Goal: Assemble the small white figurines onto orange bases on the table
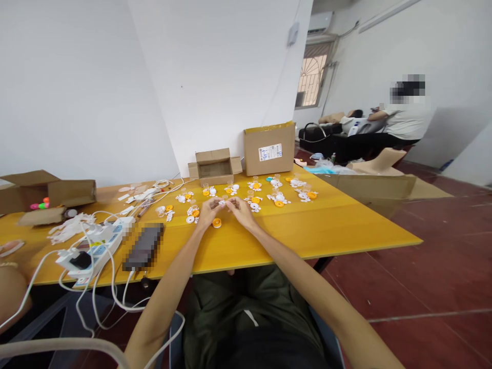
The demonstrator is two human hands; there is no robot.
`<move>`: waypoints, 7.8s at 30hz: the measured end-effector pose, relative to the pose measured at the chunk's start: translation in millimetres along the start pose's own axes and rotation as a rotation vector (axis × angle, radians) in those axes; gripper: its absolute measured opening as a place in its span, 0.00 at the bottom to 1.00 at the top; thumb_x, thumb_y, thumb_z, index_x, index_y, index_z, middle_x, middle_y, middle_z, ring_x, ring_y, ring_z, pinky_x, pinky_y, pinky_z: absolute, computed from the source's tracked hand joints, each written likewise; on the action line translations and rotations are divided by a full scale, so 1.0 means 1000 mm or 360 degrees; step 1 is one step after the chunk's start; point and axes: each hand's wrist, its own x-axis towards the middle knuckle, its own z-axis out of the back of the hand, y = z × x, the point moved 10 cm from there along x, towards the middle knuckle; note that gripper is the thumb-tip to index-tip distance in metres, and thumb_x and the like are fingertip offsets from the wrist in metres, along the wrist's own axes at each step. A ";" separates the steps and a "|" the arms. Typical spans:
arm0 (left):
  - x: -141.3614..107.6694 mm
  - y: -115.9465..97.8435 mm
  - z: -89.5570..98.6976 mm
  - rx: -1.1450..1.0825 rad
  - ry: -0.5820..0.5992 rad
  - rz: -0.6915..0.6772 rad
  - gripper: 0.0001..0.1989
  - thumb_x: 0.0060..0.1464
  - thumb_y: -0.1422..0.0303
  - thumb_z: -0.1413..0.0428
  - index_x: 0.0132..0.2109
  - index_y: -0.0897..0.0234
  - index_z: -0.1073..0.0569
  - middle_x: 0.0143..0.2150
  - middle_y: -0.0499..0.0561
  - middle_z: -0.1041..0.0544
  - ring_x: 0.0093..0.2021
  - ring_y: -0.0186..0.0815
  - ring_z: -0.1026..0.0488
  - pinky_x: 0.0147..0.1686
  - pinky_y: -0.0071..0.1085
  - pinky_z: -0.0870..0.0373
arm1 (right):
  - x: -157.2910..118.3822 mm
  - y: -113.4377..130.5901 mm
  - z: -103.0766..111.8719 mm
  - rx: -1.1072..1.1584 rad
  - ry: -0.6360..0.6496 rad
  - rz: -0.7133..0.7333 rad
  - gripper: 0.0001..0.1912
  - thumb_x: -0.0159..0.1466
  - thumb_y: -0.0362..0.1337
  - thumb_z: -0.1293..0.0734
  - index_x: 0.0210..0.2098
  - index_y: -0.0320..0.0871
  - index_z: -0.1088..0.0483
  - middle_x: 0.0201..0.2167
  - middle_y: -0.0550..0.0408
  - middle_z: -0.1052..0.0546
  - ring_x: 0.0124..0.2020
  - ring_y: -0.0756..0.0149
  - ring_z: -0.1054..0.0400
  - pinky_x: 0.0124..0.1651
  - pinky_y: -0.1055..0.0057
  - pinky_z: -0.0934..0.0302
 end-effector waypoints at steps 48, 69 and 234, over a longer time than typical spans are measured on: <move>-0.008 -0.006 -0.012 -0.0219 0.0165 0.0189 0.20 0.36 0.56 0.28 0.37 0.63 0.16 0.37 0.55 0.15 0.46 0.47 0.20 0.54 0.44 0.29 | -0.001 -0.002 -0.011 -0.0231 0.0236 -0.0121 0.22 0.69 0.45 0.42 0.21 0.44 0.36 0.16 0.61 0.33 0.21 0.69 0.36 0.31 0.73 0.43; -0.010 -0.007 -0.013 -0.0216 0.0205 0.0199 0.21 0.38 0.57 0.29 0.39 0.63 0.16 0.40 0.56 0.15 0.49 0.48 0.21 0.56 0.44 0.30 | -0.002 -0.004 -0.015 -0.0091 0.0280 -0.0178 0.25 0.68 0.51 0.42 0.20 0.45 0.36 0.14 0.61 0.34 0.18 0.70 0.38 0.26 0.74 0.45; 0.003 -0.005 0.004 0.0485 -0.0030 -0.0076 0.06 0.48 0.65 0.36 0.36 0.58 0.18 0.38 0.51 0.18 0.42 0.41 0.24 0.47 0.37 0.27 | 0.003 -0.013 0.009 -0.0255 -0.0018 -0.0119 0.09 0.62 0.38 0.34 0.28 0.44 0.24 0.26 0.56 0.21 0.26 0.66 0.29 0.32 0.70 0.33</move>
